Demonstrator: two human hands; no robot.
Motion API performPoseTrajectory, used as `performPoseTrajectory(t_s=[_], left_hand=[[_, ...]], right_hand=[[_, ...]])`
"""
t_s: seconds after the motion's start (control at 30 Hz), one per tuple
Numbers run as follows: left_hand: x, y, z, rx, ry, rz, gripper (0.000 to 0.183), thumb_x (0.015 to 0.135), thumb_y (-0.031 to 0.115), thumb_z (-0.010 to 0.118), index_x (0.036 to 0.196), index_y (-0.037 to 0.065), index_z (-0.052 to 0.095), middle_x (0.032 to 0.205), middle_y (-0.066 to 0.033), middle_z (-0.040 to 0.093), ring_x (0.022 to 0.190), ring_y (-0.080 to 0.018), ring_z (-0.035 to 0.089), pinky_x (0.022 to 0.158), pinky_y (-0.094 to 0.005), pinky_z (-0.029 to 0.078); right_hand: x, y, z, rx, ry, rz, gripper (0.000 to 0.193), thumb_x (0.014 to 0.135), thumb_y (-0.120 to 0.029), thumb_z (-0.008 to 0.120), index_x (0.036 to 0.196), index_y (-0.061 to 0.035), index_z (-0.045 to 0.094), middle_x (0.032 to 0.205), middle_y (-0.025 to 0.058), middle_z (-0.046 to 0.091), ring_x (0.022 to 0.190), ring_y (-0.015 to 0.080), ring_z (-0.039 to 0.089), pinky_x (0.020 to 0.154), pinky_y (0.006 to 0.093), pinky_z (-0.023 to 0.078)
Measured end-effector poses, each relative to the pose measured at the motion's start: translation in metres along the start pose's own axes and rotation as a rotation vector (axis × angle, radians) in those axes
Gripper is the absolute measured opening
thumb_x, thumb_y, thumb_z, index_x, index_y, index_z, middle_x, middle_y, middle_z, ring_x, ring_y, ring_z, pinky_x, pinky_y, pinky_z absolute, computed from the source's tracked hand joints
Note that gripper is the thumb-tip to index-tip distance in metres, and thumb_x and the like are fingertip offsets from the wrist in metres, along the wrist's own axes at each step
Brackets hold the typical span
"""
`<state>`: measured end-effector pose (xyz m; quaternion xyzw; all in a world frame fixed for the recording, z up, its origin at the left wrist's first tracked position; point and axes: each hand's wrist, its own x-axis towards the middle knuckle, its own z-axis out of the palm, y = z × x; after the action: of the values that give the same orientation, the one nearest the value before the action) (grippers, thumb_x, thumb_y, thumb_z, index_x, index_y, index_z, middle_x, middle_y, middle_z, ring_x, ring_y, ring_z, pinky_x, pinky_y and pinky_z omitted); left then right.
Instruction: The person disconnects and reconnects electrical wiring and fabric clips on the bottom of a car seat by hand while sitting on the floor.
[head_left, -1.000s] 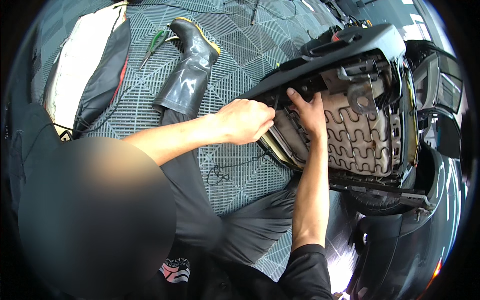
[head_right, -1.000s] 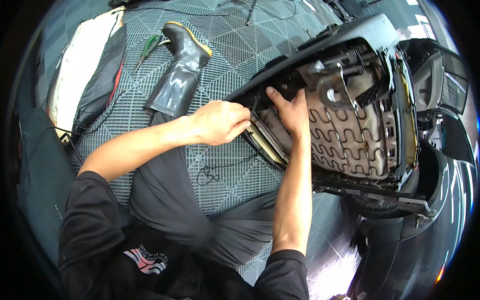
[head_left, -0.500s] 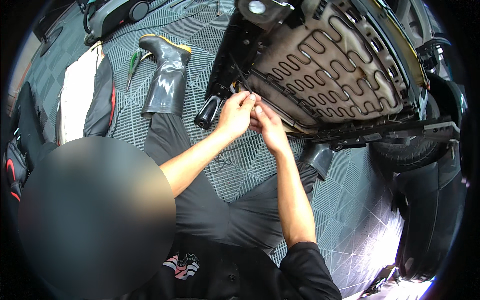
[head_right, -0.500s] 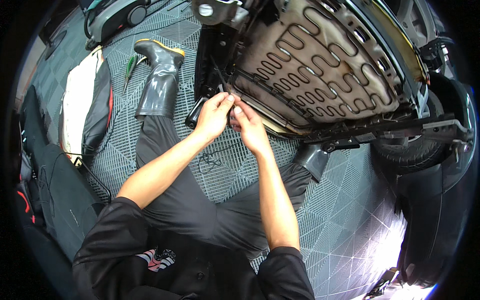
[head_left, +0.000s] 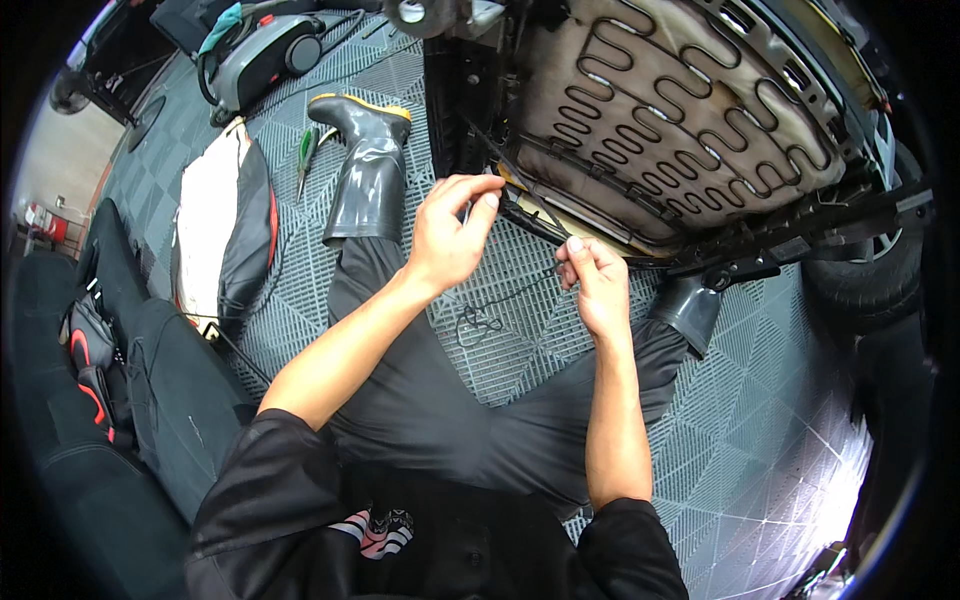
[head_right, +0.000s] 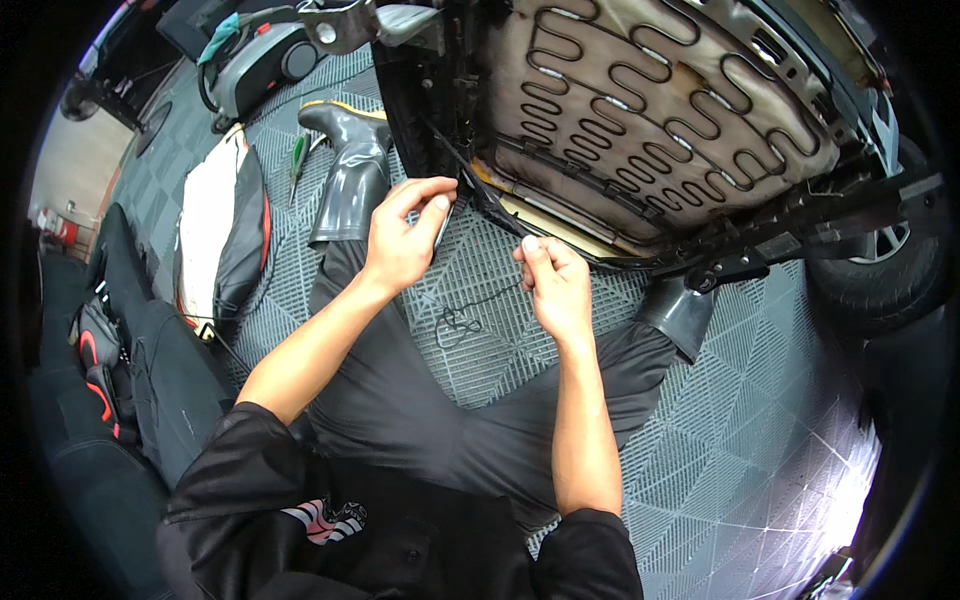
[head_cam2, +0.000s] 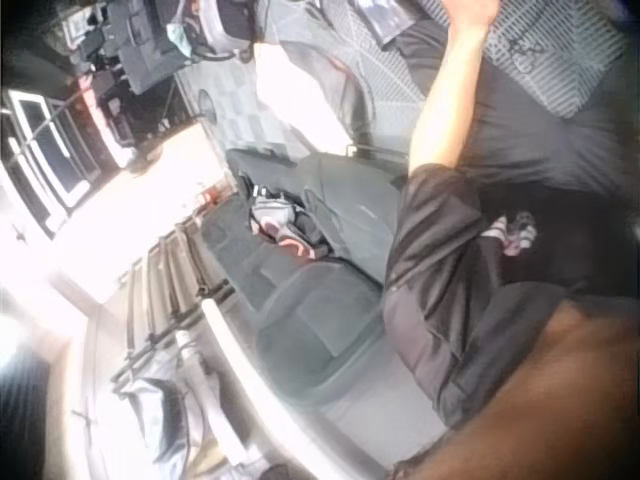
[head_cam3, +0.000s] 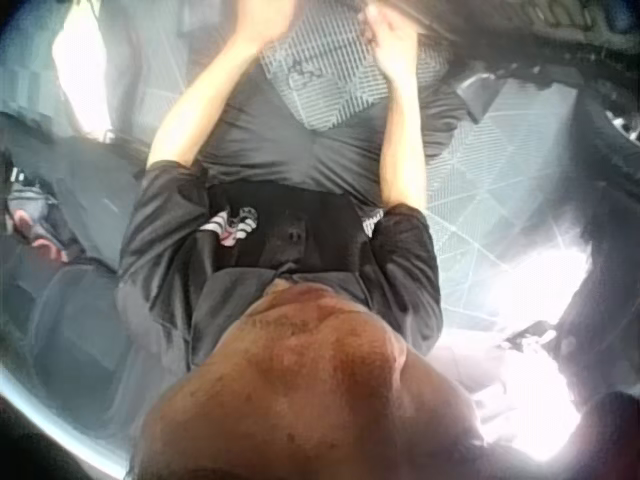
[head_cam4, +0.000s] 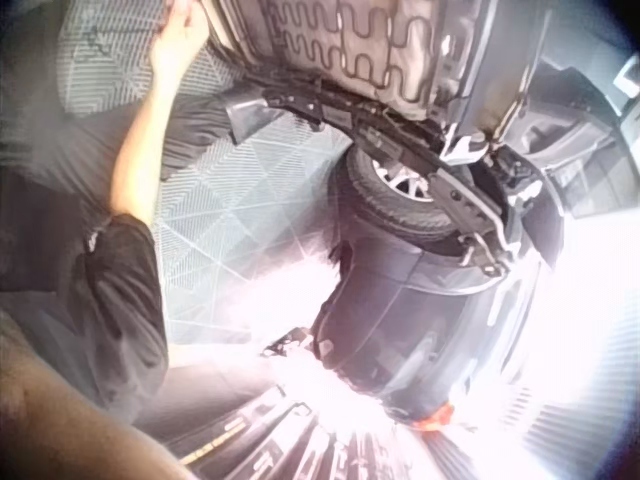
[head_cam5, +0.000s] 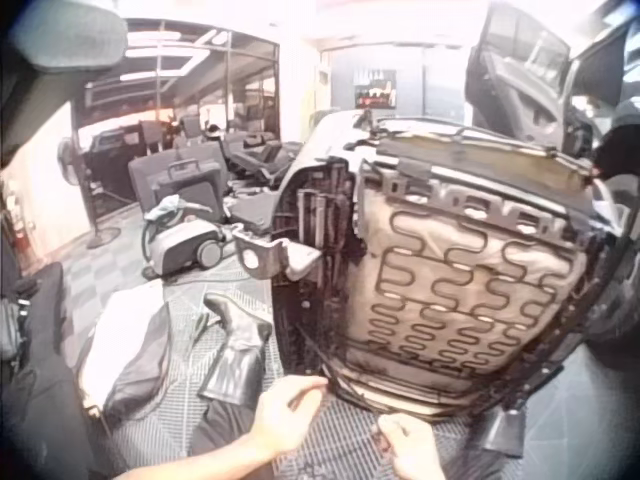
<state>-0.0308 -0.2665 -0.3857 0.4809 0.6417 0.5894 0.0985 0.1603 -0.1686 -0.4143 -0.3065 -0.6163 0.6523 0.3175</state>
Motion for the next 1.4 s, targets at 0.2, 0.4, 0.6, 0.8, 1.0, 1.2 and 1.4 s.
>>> performPoseTrajectory(t_s=[0.2,0.4,0.6,0.8,1.0,1.2,1.4], left_hand=[[0.020,0.027,0.007,0.506,-0.316,0.681,0.028,0.086,0.014,0.068,0.113,0.009,0.068,0.115,-0.0088,0.065,0.113,-0.0275,0.057,0.102,-0.0475,0.041],[0.042,0.019,0.022,0.337,-0.484,0.720,0.016,0.080,0.004,0.072,0.095,0.004,0.069,0.090,-0.0085,0.064,0.084,-0.0283,0.059,0.074,-0.0390,0.048],[0.035,0.029,0.026,0.237,-0.393,0.485,0.007,0.090,0.003,0.063,0.095,-0.002,0.064,0.087,-0.0124,0.062,0.080,-0.0258,0.060,0.074,-0.0339,0.048],[0.033,0.028,0.032,0.194,-0.385,0.355,0.017,0.098,0.013,0.059,0.099,-0.003,0.065,0.088,-0.0080,0.063,0.079,-0.0175,0.058,0.074,-0.0267,0.046],[0.060,0.027,0.036,-0.494,-0.141,-0.249,0.020,0.100,0.019,0.059,0.102,0.002,0.068,0.083,0.0024,0.060,0.073,-0.0063,0.047,0.068,-0.0218,0.039],[0.071,0.029,0.046,-0.311,-0.109,-0.230,0.019,0.100,0.017,0.058,0.103,0.001,0.067,0.082,0.0013,0.060,0.070,-0.0060,0.047,0.064,-0.0204,0.038],[0.079,0.025,0.060,-0.231,-0.093,-0.288,0.018,0.099,0.019,0.060,0.102,0.003,0.067,0.082,0.0025,0.059,0.069,-0.0046,0.048,0.060,-0.0193,0.037]], right_hand=[[-0.016,-0.028,-0.003,-0.103,0.050,-0.083,0.026,0.097,-0.025,0.063,0.087,-0.0026,0.070,0.062,-0.0039,0.054,0.057,0.0032,0.046,0.052,0.0215,0.037],[-0.018,-0.023,-0.009,-0.167,0.095,-0.134,0.024,0.096,-0.024,0.065,0.091,-0.0013,0.071,0.065,-0.0033,0.056,0.059,0.0058,0.050,0.054,0.0233,0.041],[-0.033,-0.027,-0.065,-0.016,0.254,-0.077,0.027,0.095,-0.027,0.066,0.089,-0.0014,0.069,0.067,-0.0014,0.060,0.061,0.0056,0.053,0.056,0.0240,0.044],[-0.060,0.008,-0.185,0.258,0.837,-0.078,0.022,0.097,-0.018,0.061,0.111,-0.0016,0.066,0.087,0.0053,0.065,0.064,0.0108,0.057,0.061,0.0231,0.049],[-0.027,-0.014,-0.247,0.243,0.889,-0.149,0.067,0.098,-0.050,0.054,0.149,-0.0095,0.038,0.149,0.0131,0.043,0.135,0.0311,0.039,0.105,0.0480,0.036],[0.042,-0.001,-0.236,0.546,0.471,-0.262,0.055,0.106,-0.039,0.038,0.144,0.0001,0.044,0.146,0.0113,0.048,0.131,0.0218,0.047,0.108,0.0335,0.037],[0.027,0.010,-0.220,0.134,0.780,-0.508,0.058,0.105,-0.042,0.039,0.130,0.0083,0.054,0.139,0.0226,0.052,0.134,0.0325,0.045,0.113,0.0371,0.032]])
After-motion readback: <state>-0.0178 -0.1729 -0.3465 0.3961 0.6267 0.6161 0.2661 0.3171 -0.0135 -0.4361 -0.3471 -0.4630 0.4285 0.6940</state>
